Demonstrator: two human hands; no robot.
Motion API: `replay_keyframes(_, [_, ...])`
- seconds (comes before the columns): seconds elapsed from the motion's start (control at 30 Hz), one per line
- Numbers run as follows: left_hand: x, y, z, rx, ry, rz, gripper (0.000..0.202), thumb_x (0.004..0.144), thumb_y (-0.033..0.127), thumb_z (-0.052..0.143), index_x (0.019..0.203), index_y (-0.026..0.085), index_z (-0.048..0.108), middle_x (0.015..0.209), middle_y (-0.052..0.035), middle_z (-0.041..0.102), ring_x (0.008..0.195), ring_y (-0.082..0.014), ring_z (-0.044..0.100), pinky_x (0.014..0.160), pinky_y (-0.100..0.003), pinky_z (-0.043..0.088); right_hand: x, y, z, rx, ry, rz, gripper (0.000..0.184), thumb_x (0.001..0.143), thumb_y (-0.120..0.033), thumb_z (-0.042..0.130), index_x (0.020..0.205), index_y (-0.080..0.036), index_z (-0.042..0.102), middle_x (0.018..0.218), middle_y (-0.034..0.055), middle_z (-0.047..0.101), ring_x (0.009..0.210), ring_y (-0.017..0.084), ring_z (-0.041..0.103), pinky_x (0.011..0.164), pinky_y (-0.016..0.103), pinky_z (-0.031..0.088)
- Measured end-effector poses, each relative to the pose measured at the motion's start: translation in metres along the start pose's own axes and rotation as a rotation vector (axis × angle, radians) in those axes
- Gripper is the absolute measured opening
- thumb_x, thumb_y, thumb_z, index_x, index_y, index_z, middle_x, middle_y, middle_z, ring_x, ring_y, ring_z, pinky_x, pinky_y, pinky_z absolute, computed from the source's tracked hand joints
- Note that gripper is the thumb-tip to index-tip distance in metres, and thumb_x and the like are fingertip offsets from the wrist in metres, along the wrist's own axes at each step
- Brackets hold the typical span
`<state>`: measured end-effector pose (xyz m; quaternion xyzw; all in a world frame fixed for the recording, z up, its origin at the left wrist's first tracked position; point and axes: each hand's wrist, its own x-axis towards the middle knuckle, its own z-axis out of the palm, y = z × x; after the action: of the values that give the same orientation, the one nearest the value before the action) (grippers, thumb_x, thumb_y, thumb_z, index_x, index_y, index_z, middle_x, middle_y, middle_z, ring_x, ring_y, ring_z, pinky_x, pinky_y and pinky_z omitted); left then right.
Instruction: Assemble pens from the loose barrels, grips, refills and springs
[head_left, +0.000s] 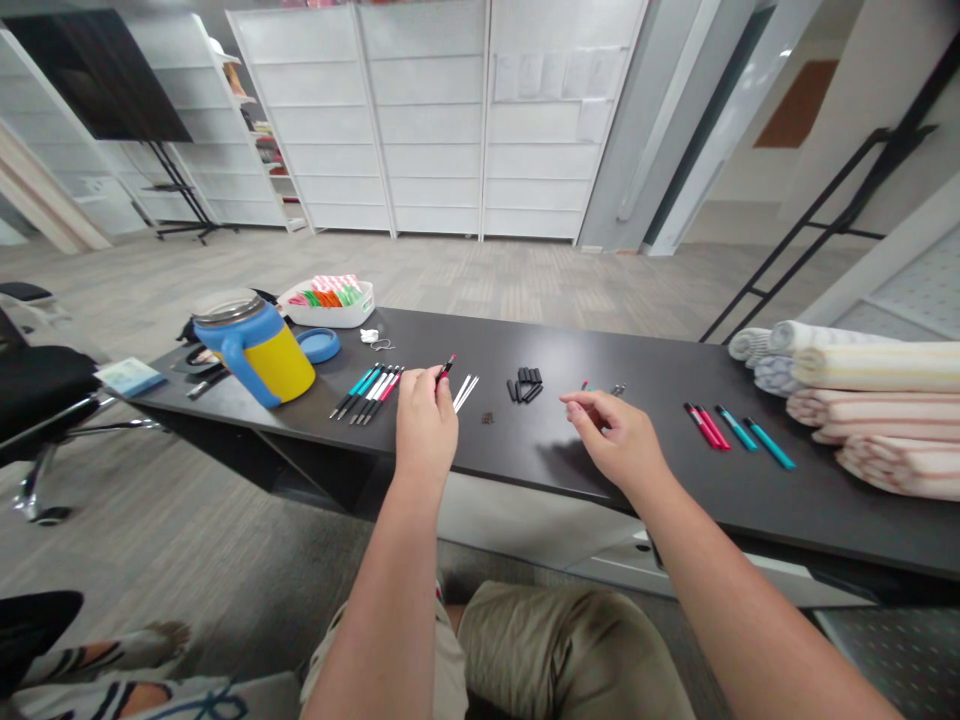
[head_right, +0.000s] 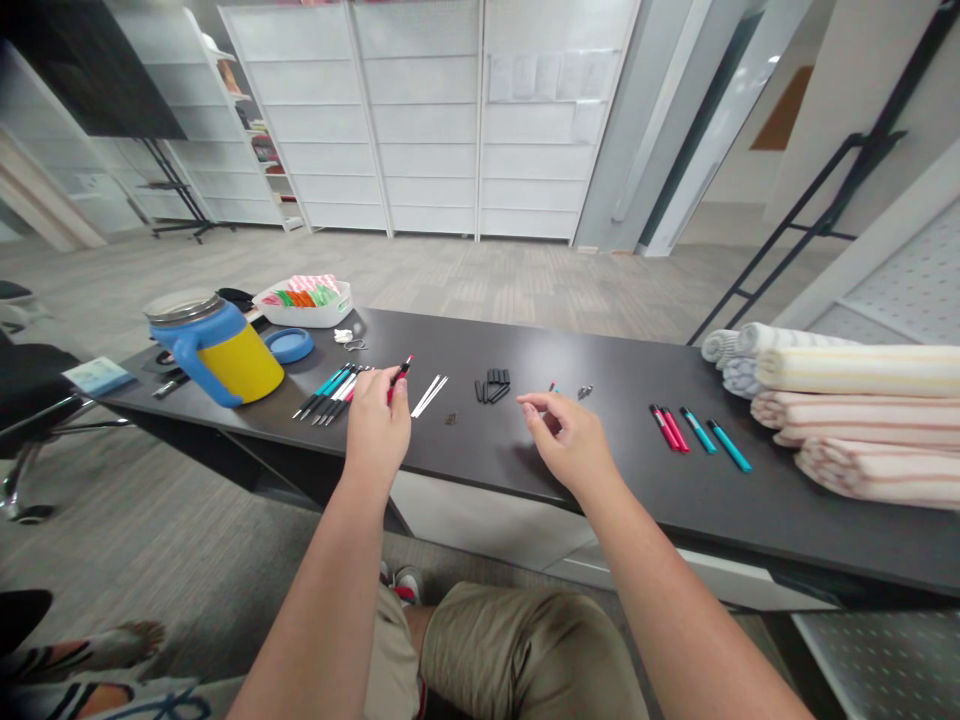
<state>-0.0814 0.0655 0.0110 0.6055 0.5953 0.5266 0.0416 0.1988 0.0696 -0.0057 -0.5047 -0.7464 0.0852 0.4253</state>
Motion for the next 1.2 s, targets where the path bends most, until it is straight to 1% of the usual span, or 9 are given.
replay_keyframes(0.17, [0.01, -0.018, -0.011, 0.277, -0.02, 0.014, 0.023, 0.098, 0.02, 0.055, 0.114, 0.018, 0.072, 0.111, -0.0137, 0.069, 0.109, -0.0306, 0.065, 0.101, -0.045, 0.051, 0.001, 0.0, 0.0, -0.011, -0.01, -0.017, 0.027, 0.101, -0.04, 0.057, 0.103, -0.023, 0.078, 0.075, 0.0018, 0.072, 0.06, 0.016, 0.059, 0.061, 0.031, 0.045])
replay_keyframes(0.3, [0.02, -0.035, -0.026, 0.447, 0.011, -0.068, 0.024, 0.097, 0.023, 0.061, 0.117, 0.016, 0.072, 0.107, -0.0123, 0.075, 0.105, -0.0304, 0.067, 0.101, -0.044, 0.049, 0.002, 0.0, 0.0, -0.006, -0.012, -0.025, 0.028, 0.102, -0.04, 0.057, 0.103, -0.023, 0.078, 0.078, 0.0027, 0.073, 0.061, 0.016, 0.06, 0.062, 0.031, 0.046])
replay_keyframes(0.37, [0.023, -0.045, -0.033, 0.496, 0.048, -0.118, 0.023, 0.097, 0.027, 0.063, 0.115, 0.019, 0.073, 0.105, -0.01, 0.077, 0.102, -0.0302, 0.067, 0.098, -0.043, 0.05, 0.002, 0.001, 0.0, -0.006, -0.01, -0.029, 0.027, 0.101, -0.04, 0.057, 0.102, -0.023, 0.078, 0.08, 0.003, 0.074, 0.061, 0.016, 0.06, 0.062, 0.031, 0.046])
replay_keyframes(0.5, [0.027, -0.058, -0.041, 0.551, 0.045, -0.188, 0.018, 0.096, 0.032, 0.065, 0.109, 0.023, 0.075, 0.102, -0.007, 0.079, 0.102, -0.0303, 0.066, 0.093, -0.04, 0.05, 0.001, 0.001, 0.0, -0.01, -0.008, -0.04, 0.025, 0.1, -0.038, 0.058, 0.101, -0.023, 0.078, 0.08, 0.0028, 0.075, 0.062, 0.017, 0.061, 0.063, 0.031, 0.047])
replay_keyframes(0.67, [0.029, -0.052, -0.037, 0.557, -0.025, -0.219, 0.016, 0.096, 0.031, 0.066, 0.106, 0.025, 0.076, 0.1, -0.0061, 0.079, 0.103, -0.03, 0.067, 0.089, -0.04, 0.049, 0.001, 0.0, 0.0, 0.003, -0.005, -0.03, 0.024, 0.1, -0.036, 0.059, 0.1, -0.023, 0.078, 0.078, 0.0026, 0.074, 0.061, 0.017, 0.061, 0.062, 0.03, 0.048])
replay_keyframes(0.8, [0.027, -0.043, -0.028, 0.604, -0.089, -0.185, 0.018, 0.098, 0.032, 0.062, 0.108, 0.025, 0.075, 0.106, -0.0089, 0.079, 0.108, -0.0323, 0.065, 0.092, -0.044, 0.048, 0.002, 0.0, 0.0, 0.013, -0.016, -0.029, 0.024, 0.1, -0.036, 0.059, 0.1, -0.023, 0.078, 0.082, 0.0031, 0.075, 0.063, 0.016, 0.062, 0.063, 0.03, 0.048])
replay_keyframes(0.93, [0.026, -0.042, -0.023, 0.666, -0.115, -0.164, 0.018, 0.096, 0.03, 0.064, 0.109, 0.025, 0.076, 0.11, -0.0109, 0.077, 0.113, -0.0355, 0.061, 0.093, -0.048, 0.048, 0.002, 0.002, 0.001, 0.008, -0.028, -0.024, 0.024, 0.1, -0.036, 0.059, 0.101, -0.023, 0.078, 0.083, 0.0033, 0.076, 0.064, 0.017, 0.062, 0.064, 0.031, 0.048])
replay_keyframes(1.07, [0.026, -0.042, -0.027, 0.636, -0.061, -0.153, 0.02, 0.092, 0.025, 0.065, 0.11, 0.024, 0.076, 0.117, -0.0118, 0.075, 0.115, -0.038, 0.059, 0.092, -0.05, 0.049, 0.002, 0.002, 0.0, 0.012, -0.03, -0.023, 0.024, 0.1, -0.036, 0.058, 0.101, -0.023, 0.078, 0.079, 0.0025, 0.074, 0.063, 0.017, 0.062, 0.063, 0.031, 0.048])
replay_keyframes(1.2, [0.026, -0.039, -0.031, 0.444, 0.056, -0.072, 0.019, 0.091, 0.019, 0.059, 0.101, 0.023, 0.075, 0.114, -0.0111, 0.073, 0.114, -0.0343, 0.06, 0.1, -0.049, 0.046, 0.002, 0.002, 0.001, 0.011, -0.031, -0.025, 0.023, 0.1, -0.036, 0.059, 0.101, -0.023, 0.078, 0.08, 0.0024, 0.075, 0.062, 0.017, 0.061, 0.064, 0.031, 0.048])
